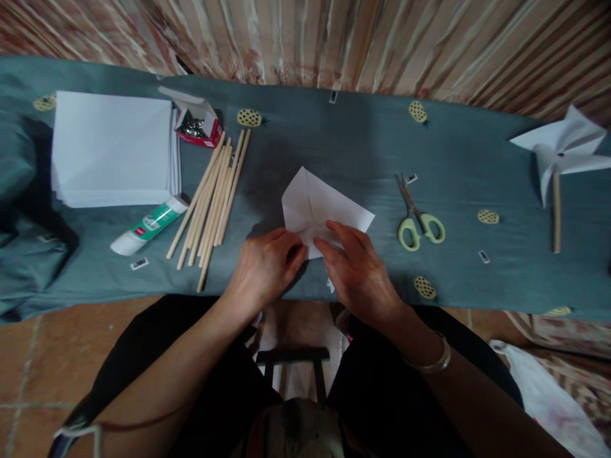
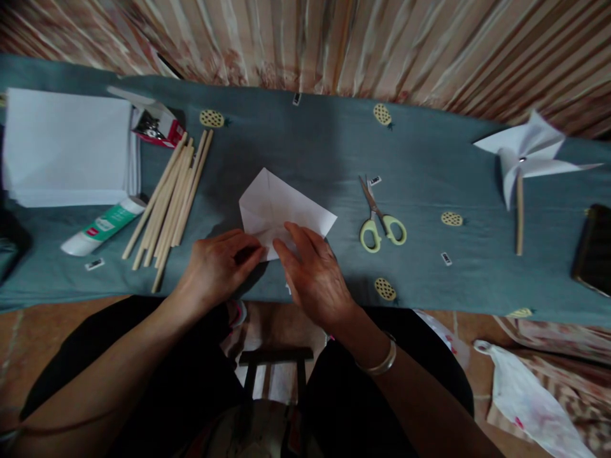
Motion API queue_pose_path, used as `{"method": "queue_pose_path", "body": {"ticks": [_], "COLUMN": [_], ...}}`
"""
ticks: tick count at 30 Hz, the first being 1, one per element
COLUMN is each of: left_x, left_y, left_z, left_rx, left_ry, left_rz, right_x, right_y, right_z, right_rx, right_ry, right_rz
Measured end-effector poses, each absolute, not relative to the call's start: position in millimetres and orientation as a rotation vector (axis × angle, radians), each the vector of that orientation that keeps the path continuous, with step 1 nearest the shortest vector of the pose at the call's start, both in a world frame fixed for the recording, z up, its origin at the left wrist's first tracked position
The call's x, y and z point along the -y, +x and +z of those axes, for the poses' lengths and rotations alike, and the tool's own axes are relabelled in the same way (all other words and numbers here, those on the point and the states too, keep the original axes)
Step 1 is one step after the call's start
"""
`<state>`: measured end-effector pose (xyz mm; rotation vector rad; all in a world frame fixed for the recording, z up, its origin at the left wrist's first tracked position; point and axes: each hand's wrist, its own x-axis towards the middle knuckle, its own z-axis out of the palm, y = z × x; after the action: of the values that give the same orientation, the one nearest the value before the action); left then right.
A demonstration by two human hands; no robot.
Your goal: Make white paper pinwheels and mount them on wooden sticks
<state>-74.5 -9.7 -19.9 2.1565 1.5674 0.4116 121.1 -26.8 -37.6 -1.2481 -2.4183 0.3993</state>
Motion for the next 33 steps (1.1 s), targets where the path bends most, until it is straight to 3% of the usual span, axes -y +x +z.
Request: {"method": "queue_pose_path", "body": {"ticks": [33], "left_x": [6], "left_y": [-75], "left_z": [-18], "left_rx": [-1.550], "left_ry": [2.140], "left_rz": [0.431], "right_x": [18], "right_y": [109], "right_z": [-34], "right_rx": [2.423], "right_ry": [-1.314], "right_rz": [0.325]}}
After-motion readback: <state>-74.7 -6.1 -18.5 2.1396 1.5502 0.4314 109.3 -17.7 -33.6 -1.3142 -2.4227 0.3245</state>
